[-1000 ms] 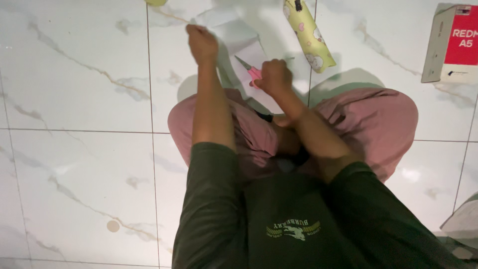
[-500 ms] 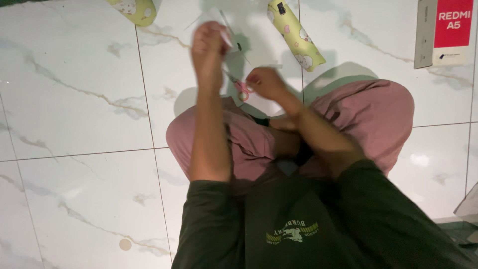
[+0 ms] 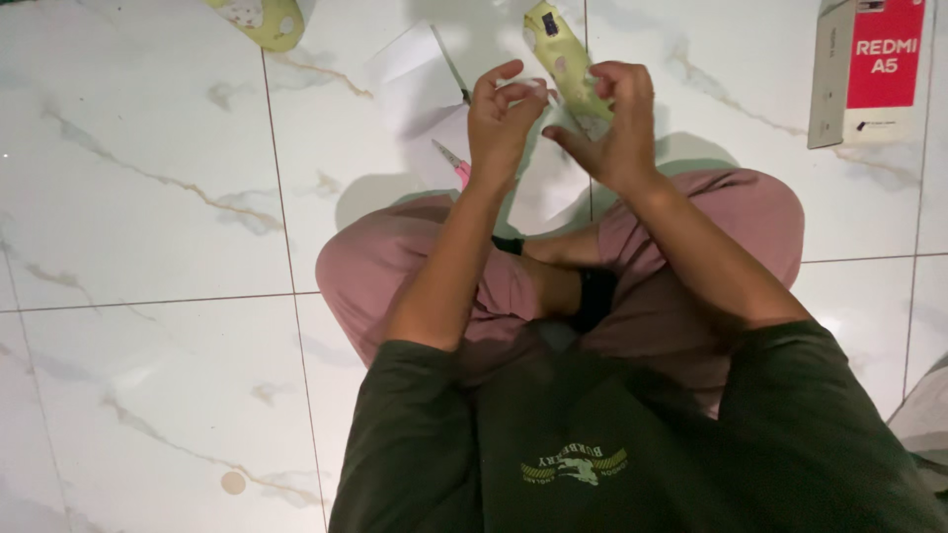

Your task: The person wraps a cylindrical object with patterned paper, folds the ends, secures them with tape, cuts the paper with scissors, and ties a ribbon around the package.

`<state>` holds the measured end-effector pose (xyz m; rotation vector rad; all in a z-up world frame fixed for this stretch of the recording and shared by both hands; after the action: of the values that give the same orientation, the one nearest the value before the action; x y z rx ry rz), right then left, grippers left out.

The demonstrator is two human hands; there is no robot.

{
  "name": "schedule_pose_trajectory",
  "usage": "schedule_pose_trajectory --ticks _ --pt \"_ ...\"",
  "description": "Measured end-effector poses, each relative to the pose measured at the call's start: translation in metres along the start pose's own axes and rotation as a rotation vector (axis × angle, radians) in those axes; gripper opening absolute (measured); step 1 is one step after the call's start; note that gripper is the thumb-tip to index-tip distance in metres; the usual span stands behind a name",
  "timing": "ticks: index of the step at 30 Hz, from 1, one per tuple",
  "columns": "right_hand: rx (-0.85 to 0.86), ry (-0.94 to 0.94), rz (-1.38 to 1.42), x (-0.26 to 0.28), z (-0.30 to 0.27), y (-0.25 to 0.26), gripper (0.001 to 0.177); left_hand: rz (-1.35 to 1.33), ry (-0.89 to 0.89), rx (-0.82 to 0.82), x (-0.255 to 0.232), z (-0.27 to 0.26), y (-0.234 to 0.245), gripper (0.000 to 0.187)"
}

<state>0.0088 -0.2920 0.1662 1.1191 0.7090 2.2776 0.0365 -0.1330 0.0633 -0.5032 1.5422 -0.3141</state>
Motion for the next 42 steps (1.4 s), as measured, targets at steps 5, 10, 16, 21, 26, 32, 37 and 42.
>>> schedule_pose_trajectory --ticks 5,10,16,21,26,32,37,42 --pt "0.352 -0.308 0.476 -0.062 -0.001 -0.056 0.026 0.129 -0.073 0.012 0.022 0.013 -0.001 0.045" --pt "0.538 -0.932 0.736 -0.164 -0.023 -0.066 0.011 0.877 -0.078 0.046 0.029 0.05 0.026 0.032" --pt "0.171 -0.987 0.584 -0.249 -0.037 -0.066 0.025 1.952 -0.072 -0.05 0.03 0.093 0.077 0.036" --pt "0.114 -0.77 0.45 -0.258 -0.035 -0.084 0.033 2.083 -0.013 -0.11 0.043 0.093 0.103 0.012" --pt "0.103 -0.732 0.176 -0.253 -0.04 -0.076 0.026 2.054 0.045 -0.079 0.044 0.095 0.105 0.008" --pt "0.054 -0.66 0.047 -0.263 -0.038 -0.076 0.027 1.395 -0.255 0.109 0.047 0.085 0.053 0.022" --pt "0.073 -0.904 0.164 -0.252 -0.047 -0.077 0.036 1.237 -0.31 0.294 0.08 0.056 0.024 0.02" --pt "0.235 -1.004 0.124 -0.238 -0.048 -0.076 0.059 1.302 -0.408 0.274 0.068 0.042 0.022 0.038"
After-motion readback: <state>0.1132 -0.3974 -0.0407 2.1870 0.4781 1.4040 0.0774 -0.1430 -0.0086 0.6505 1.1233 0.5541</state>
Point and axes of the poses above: each hand's wrist, its own z-axis towards the middle knuckle, its own y-axis out of the back of the hand, x = y × z, the point moved 8 cm from there along z, towards the middle knuckle, and after that the axes turned 1 degree about -y, right-handed, at the moved point
